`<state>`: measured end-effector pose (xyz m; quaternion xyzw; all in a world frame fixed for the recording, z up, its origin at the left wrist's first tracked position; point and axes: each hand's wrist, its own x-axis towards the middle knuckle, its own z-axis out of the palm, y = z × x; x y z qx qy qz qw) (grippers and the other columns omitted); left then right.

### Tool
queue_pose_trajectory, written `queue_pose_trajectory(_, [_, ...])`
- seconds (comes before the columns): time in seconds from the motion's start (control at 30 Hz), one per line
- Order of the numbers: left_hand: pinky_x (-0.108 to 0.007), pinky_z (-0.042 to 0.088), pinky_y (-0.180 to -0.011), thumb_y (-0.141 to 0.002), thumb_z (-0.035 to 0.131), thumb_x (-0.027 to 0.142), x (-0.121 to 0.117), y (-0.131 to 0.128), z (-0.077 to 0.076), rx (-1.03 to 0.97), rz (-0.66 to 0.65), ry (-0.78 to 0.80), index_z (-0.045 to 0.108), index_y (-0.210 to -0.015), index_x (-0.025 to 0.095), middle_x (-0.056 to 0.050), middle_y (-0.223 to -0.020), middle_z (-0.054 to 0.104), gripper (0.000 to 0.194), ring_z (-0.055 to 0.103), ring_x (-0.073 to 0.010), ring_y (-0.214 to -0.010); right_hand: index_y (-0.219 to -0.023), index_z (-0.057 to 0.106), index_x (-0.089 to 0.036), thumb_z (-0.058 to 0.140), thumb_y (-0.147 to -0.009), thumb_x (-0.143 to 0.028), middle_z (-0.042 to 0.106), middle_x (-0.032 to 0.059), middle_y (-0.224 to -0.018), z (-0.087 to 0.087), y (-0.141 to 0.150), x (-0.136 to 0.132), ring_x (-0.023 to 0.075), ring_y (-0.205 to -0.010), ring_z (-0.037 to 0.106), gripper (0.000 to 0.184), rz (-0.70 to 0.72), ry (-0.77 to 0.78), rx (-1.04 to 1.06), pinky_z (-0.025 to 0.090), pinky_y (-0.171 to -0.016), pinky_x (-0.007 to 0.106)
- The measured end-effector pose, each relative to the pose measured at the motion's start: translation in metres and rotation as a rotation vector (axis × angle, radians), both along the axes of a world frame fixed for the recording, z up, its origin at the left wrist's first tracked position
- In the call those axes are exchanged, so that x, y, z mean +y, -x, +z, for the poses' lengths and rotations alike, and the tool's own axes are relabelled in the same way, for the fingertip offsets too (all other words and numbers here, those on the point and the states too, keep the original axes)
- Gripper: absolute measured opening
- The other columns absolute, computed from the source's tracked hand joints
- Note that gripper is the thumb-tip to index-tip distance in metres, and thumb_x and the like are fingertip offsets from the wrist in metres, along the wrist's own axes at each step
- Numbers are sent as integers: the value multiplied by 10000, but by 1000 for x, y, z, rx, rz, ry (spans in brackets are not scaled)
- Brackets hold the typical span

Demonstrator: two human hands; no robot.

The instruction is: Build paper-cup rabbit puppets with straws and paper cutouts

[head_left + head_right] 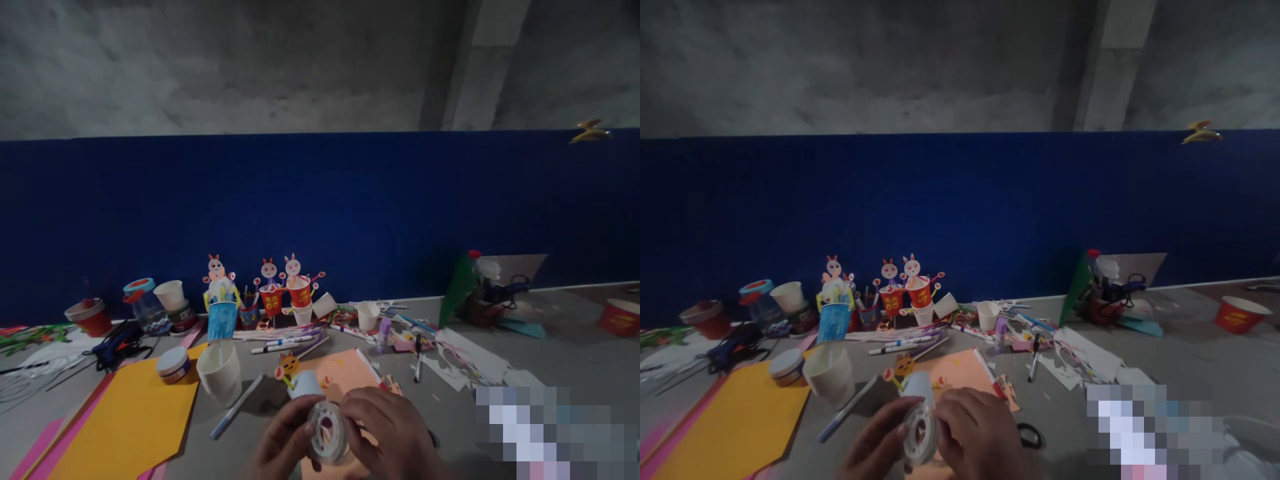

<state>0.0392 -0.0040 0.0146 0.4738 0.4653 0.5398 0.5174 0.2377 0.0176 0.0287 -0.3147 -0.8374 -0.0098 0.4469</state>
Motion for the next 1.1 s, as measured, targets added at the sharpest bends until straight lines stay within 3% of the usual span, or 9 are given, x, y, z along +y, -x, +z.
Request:
queue_pose_trajectory(0.07, [-288, 590, -614, -764, 729, 608, 2, -2, -10, 56, 47, -87, 789, -1048, 272, -92, -1075, 777, 444, 703, -243, -766, -884, 577, -232, 519, -856, -78, 757, 39, -783, -5, 3, 2, 200, -691, 729, 167, -58, -60, 3, 527, -621, 279])
queue_pose_trajectory(0.13, [-335, 606, -729, -795, 679, 629, 4, -5, -22, 183, 133, -299, 759, -1079, 263, -134, -1242, 704, 471, 701, -293, -956, -838, 543, -238, 496, -820, -60, 718, 26, -735, -9, 7, 4, 192, -661, 704, 185, -98, -44, 17, 504, -597, 267])
queue_pose_trajectory(0.27, [-425, 538, -953, -805, 681, 611, 6, -9, -41, 568, 225, -644, 741, -863, 251, -167, -1272, 643, 370, 593, -346, -1208, -808, 509, -244, 497, -796, -53, 643, -4, -723, -10, 10, 6, 163, -623, 624, 192, -92, 67, 57, 449, -582, 245])
queue_pose_trajectory(0.37, [-413, 512, -966, -914, 591, 491, 8, -7, -39, 689, 211, -753, 690, -824, 256, -138, -1176, 667, 271, 617, -302, -1136, -788, 484, -246, 488, -814, -89, 584, -24, -714, -9, 7, 5, 151, -618, 564, 159, -31, 214, 130, 412, -581, 241])
queue_pose_trajectory(0.5, [-357, 504, -934, -837, 681, 243, 8, 3, -17, 830, 154, -909, 603, -832, 253, -84, -1014, 686, 78, 642, -268, -1034, -791, 488, -240, 493, -828, -196, 552, -36, -718, -12, 1, 0, 146, -635, 528, 58, 105, 505, 272, 393, -584, 236])
queue_pose_trajectory(0.63, [-334, 512, -898, -789, 696, 140, 6, 10, -1, 895, 161, -909, 544, -833, 252, -66, -968, 677, 194, 661, -245, -950, -779, 508, -230, 500, -807, -232, 524, -39, -710, -11, -4, -6, 147, -653, 505, 30, 189, 729, 376, 384, -598, 242])
queue_pose_trajectory(0.8, [-288, 538, -792, -786, 670, 144, 3, 3, -8, 725, 142, -838, 518, -836, 262, -61, -999, 670, 199, 679, -228, -902, -785, 507, -230, 493, -790, -180, 501, -45, -720, 4, -3, -6, 138, -644, 500, 52, 261, 939, 429, 395, -590, 230])
queue_pose_trajectory(0.97, [-290, 538, -805, -785, 612, 115, 5, 0, -23, 576, 161, -770, 479, -833, 268, -51, -1023, 639, 208, 668, -219, -924, -789, 528, -222, 581, -832, -265, 524, -33, -744, 18, -4, -5, 149, -692, 500, 81, 265, 944, 337, 388, -627, 243])
queue_pose_trajectory(1.1, [-315, 550, -910, -804, 619, 59, 8, 8, -23, 678, 40, -805, 550, -1189, 266, -93, -1120, 642, 442, 658, -241, -1064, -825, 556, -225, 582, -882, -293, 573, -22, -806, 31, -11, -7, 159, -750, 512, 93, 225, 910, 164, 376, -658, 247])
